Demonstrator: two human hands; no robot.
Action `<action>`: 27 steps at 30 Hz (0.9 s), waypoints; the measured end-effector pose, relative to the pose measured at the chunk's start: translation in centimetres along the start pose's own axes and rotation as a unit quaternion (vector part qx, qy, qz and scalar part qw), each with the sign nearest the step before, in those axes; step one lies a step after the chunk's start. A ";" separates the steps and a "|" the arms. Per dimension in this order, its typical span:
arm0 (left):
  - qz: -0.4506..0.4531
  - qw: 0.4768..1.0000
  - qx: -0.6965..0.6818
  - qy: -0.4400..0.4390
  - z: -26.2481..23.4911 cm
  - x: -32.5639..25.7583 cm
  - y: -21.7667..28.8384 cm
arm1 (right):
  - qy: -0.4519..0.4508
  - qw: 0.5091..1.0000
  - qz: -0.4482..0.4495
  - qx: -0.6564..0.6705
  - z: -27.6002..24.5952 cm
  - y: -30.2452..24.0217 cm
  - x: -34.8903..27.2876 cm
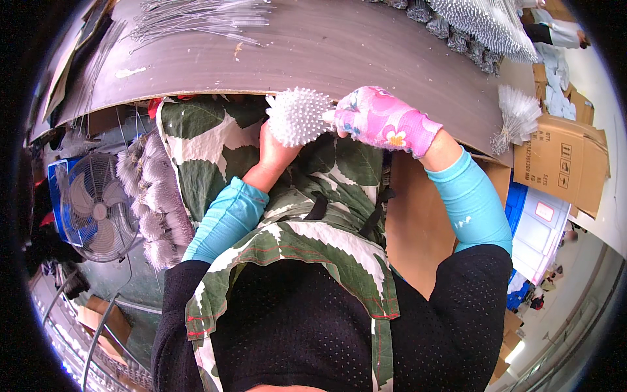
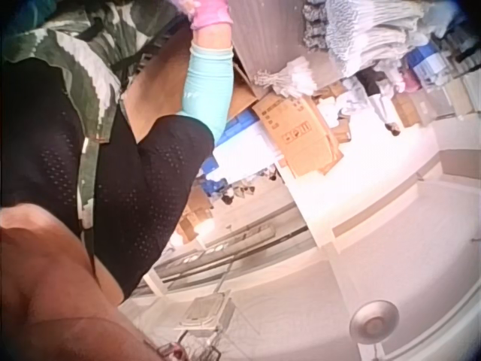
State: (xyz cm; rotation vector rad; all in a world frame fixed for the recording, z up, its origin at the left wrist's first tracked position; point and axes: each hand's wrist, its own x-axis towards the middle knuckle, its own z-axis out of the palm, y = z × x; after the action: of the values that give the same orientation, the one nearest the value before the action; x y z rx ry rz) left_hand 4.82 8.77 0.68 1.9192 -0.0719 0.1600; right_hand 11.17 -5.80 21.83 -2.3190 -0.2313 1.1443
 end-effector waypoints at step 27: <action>0.063 0.991 -0.030 -0.118 0.2 0.5 -0.3 | -0.031 0.997 0.010 0.067 -1.1 0.1 -1.7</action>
State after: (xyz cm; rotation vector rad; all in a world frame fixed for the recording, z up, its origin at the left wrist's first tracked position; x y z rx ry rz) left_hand 5.33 8.74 0.40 1.8669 -0.3521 0.0146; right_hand 10.93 -6.96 23.47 -2.1752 -0.1491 1.2042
